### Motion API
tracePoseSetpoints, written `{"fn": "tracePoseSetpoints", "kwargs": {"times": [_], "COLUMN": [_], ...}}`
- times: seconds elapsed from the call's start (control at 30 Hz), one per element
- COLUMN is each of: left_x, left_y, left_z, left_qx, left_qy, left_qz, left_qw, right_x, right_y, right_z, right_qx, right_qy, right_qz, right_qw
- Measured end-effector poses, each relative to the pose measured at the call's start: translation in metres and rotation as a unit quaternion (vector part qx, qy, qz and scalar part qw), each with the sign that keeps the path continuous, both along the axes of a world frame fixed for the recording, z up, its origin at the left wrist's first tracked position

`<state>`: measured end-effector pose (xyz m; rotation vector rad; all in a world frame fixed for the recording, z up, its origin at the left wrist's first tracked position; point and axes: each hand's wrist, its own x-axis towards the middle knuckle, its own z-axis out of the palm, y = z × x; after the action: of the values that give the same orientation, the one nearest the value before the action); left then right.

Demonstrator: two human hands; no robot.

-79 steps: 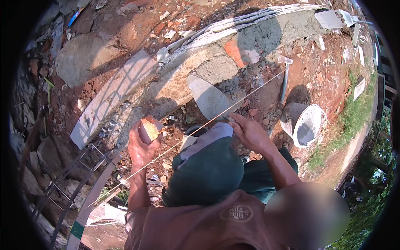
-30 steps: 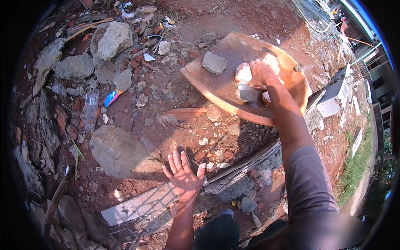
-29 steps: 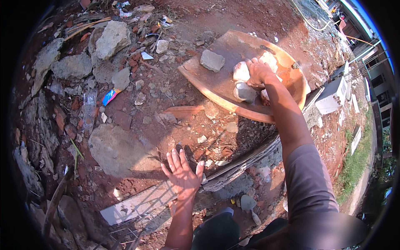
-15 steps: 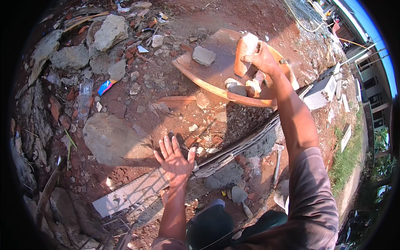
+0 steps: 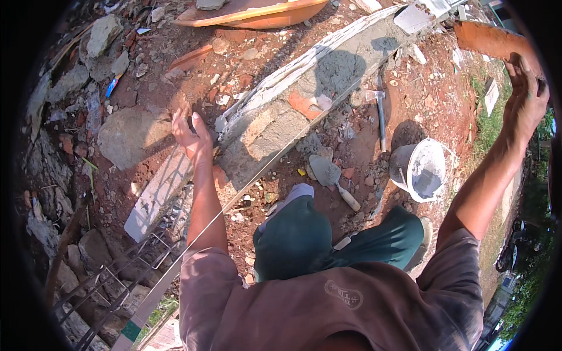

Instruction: The person scoops mortar from a bucket with a trowel and applies it to a low brick wall. They place bricks and stones into the mortar, align them along a guide string, and tap them into position. The person repeats this process, adding more mortar and units to extend the wall.

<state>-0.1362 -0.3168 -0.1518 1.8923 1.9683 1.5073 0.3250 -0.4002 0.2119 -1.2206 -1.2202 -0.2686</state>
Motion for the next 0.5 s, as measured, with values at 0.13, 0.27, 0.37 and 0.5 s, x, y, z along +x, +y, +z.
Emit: {"fn": "tracePoseSetpoints", "kwargs": {"times": [0.13, 0.27, 0.37, 0.5], "left_x": [0.056, 0.095, 0.105, 0.075], "left_y": [-0.113, -0.14, -0.127, -0.115], "left_z": [0.027, 0.008, 0.013, 0.03], "left_qx": [-0.149, -0.475, -0.516, -0.556], "left_qy": [-0.231, -0.471, -0.392, -0.363], "left_qz": [-0.192, -0.365, -0.438, -0.431], "left_qw": [0.942, 0.647, 0.623, 0.611], "right_x": [0.052, -0.013, -0.094, -0.156], "right_y": [-0.1, -0.123, -0.108, -0.083], "right_z": [-0.116, -0.24, -0.294, -0.352], "right_qx": [-0.122, -0.201, -0.224, -0.249], "right_qy": [0.251, 0.46, 0.543, 0.567], "right_qz": [-0.065, 0.088, 0.205, 0.341], "right_qw": [0.958, 0.86, 0.783, 0.708]}}
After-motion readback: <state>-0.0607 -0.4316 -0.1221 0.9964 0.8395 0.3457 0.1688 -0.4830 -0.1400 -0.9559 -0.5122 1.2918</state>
